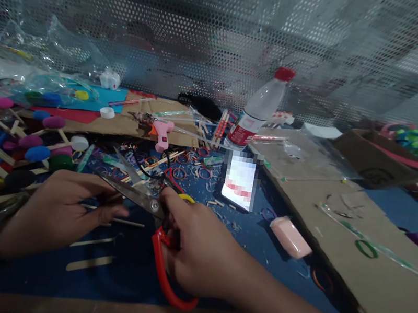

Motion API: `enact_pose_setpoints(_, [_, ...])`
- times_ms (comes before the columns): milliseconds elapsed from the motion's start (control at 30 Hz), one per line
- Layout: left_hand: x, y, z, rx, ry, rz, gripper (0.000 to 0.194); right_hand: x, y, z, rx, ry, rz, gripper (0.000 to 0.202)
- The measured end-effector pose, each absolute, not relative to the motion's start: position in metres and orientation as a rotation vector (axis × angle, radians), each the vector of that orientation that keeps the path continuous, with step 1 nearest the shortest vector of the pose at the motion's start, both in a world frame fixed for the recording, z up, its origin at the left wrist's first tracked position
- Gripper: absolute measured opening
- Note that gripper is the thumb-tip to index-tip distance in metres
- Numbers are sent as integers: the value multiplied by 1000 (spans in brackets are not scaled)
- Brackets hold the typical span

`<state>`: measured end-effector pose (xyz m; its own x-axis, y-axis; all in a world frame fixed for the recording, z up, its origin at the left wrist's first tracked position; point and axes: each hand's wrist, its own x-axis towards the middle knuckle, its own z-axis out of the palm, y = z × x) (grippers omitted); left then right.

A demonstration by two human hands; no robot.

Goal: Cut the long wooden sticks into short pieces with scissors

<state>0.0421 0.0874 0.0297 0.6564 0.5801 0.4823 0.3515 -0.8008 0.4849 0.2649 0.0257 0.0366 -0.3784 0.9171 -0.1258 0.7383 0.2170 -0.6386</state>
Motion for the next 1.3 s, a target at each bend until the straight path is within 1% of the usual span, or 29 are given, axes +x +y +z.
enact_pose_setpoints(67, [41,88,29,2536,767,917,16,266,28,35,-1517,-2198,932,35])
enact_pose_setpoints(167, [39,88,29,2533,792,891,21,266,30,32,-1476,-2213,870,35])
enact_pose_setpoints(333, [40,88,32,2524,767,863,24,265,29,33,-1459,-2228,828,34])
enact_pose_setpoints(533, [41,87,31,2476,698,842,24,262,25,35,-1518,-2212,730,26])
enact_pose_setpoints(733, [41,85,30,2425,699,792,27,263,25,35,-1466,-2332,680,28])
enact_pose_setpoints(833, [41,85,32,2437,682,771,25,264,25,35,-1515,-2392,602,34])
enact_pose_setpoints(900, [41,85,33,2447,684,746,27,265,23,36,-1538,-2410,565,35])
enact_pose_setpoints(1033, [41,84,34,2423,681,695,34,267,22,38,-1532,-2427,602,35])
enact_pose_setpoints(1200, [41,86,31,2387,694,694,33,266,26,38,-1506,-2369,698,27])
enact_pose_setpoints(1300, [41,87,30,2394,710,668,34,265,27,39,-1511,-2334,771,28])
